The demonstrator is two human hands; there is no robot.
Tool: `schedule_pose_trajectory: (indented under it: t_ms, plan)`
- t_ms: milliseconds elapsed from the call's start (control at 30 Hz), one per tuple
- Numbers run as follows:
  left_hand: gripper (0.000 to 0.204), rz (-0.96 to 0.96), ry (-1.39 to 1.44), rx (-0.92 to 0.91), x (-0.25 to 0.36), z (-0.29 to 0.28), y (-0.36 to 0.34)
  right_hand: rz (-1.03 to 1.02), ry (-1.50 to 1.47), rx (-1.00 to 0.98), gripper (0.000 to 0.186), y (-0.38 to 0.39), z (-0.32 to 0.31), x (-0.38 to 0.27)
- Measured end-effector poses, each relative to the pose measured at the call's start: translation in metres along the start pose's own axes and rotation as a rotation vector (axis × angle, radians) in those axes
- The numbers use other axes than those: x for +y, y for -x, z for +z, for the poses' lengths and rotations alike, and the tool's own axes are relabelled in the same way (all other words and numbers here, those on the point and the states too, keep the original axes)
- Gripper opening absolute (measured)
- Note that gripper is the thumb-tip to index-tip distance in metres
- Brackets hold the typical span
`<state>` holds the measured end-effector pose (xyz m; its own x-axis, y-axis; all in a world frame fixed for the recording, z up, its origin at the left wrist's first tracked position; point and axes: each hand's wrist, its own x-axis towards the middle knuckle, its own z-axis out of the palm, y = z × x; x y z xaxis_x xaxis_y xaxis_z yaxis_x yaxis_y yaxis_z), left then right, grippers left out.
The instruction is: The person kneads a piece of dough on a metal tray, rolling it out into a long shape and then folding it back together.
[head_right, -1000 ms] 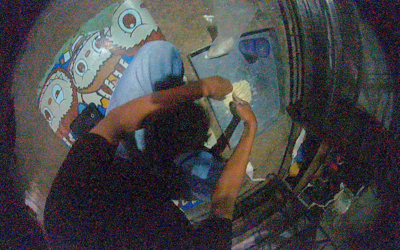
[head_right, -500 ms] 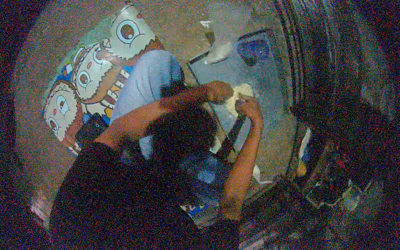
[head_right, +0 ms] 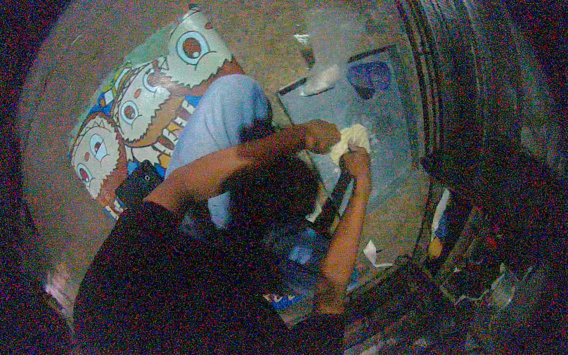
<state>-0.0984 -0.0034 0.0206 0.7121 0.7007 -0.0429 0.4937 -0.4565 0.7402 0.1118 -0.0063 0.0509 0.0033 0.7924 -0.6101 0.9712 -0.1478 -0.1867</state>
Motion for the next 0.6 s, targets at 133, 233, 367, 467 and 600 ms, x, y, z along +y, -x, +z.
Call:
schedule_pose_trajectory:
  t_ms: [133, 233, 367, 467, 600]
  plan:
    - [0.020, -0.061, 0.035, -0.112, -0.001, -0.011, 0.003, -0.139, 0.225, 0.016, 0.033, 0.004, -0.013, -0.019]
    - [0.019, 0.148, 0.124, 0.043, -0.045, 0.035, -0.015, -0.318, 0.261, 0.226, 0.032, -0.008, -0.038, -0.029]
    - [0.013, -0.071, 0.040, -0.006, -0.002, -0.006, 0.003, 0.031, 0.073, 0.163, 0.029, 0.001, -0.005, -0.039]
    - [0.010, 0.059, 0.211, 0.203, -0.007, 0.004, 0.016, -0.031, 0.111, 0.051, 0.049, -0.014, -0.002, -0.015]
    - [0.012, 0.087, 0.237, 0.260, -0.006, -0.010, 0.034, 0.032, 0.202, 0.105, 0.034, 0.021, -0.041, -0.060]
